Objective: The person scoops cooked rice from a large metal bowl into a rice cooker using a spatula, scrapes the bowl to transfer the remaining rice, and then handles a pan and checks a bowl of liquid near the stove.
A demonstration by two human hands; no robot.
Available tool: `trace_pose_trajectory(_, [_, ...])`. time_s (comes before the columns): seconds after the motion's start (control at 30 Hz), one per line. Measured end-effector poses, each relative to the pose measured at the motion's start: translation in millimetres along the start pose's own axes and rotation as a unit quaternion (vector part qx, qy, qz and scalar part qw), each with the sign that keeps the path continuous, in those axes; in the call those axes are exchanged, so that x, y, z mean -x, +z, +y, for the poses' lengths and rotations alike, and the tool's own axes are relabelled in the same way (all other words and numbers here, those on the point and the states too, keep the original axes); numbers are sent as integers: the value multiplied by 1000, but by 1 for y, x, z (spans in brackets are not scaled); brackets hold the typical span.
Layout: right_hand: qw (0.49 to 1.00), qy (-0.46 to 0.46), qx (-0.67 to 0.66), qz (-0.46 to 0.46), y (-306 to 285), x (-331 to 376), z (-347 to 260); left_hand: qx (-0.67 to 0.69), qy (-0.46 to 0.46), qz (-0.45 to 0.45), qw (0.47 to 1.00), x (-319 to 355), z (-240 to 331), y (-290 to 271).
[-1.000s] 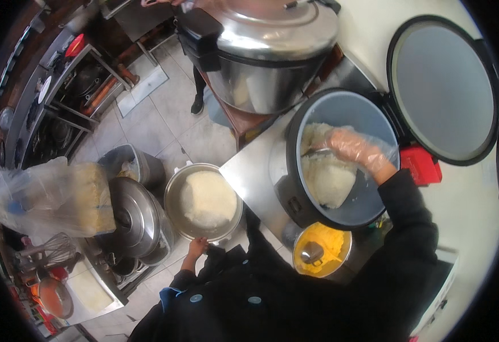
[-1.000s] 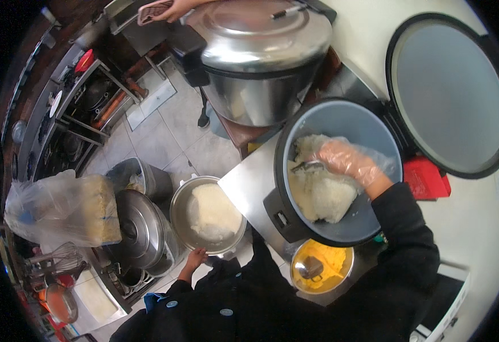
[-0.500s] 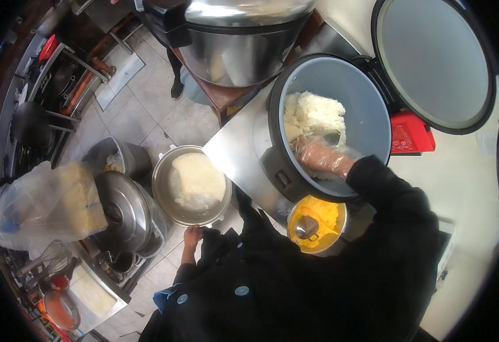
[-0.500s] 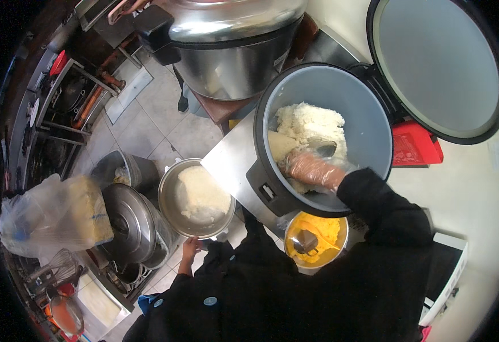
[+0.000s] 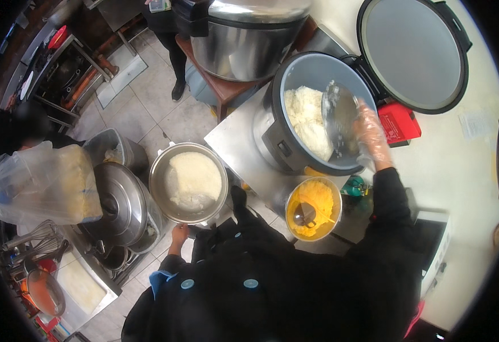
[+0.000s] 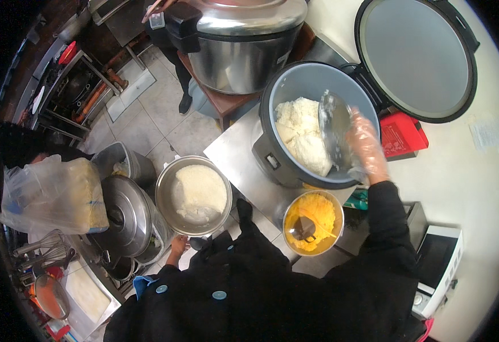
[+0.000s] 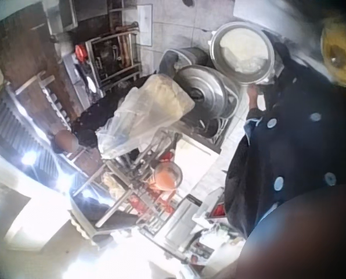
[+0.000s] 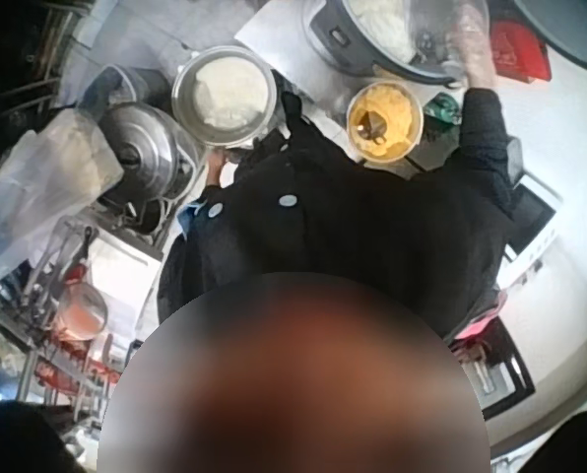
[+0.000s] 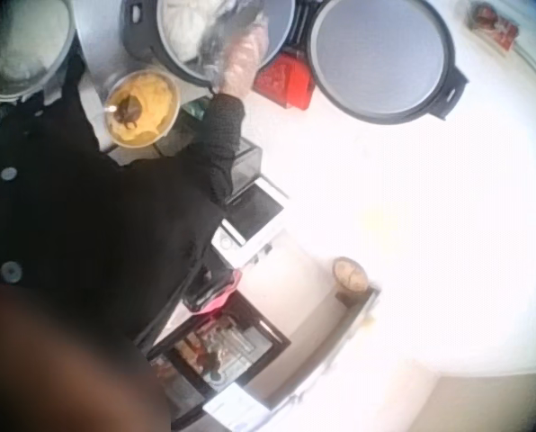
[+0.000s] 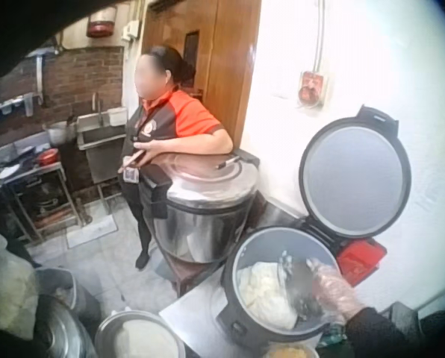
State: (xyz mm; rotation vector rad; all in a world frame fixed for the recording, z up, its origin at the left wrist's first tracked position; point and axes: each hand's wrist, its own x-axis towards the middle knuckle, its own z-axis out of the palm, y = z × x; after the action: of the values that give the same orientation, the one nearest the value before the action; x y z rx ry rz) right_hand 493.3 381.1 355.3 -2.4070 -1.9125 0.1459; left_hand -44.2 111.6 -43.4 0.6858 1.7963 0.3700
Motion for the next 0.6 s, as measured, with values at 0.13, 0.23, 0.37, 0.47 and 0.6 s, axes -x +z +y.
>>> trace_pose_trajectory(0.13, [994, -101, 39, 29, 42, -1, 10, -20, -69, -40, 997, 9, -31, -13])
trace_pose_trajectory(0.23, [996, -16, 80, -46, 86, -47, 23, 65, -57, -25, 996, 6, -40, -11])
trace_pose_trajectory(0.37, [971, -77, 211, -75, 148, -92, 70, 88, 12, -20, 996, -2, -51, -5])
trace_pose_trajectory(0.47, [988, -88, 122, -31, 147, -94, 58, 106, -8, -11, 994, -10, -57, 9])
trace_pose_trajectory(0.6, [999, 18, 26, 4, 55, -24, -5, -37, 37, -40, 998, -10, -70, 7])
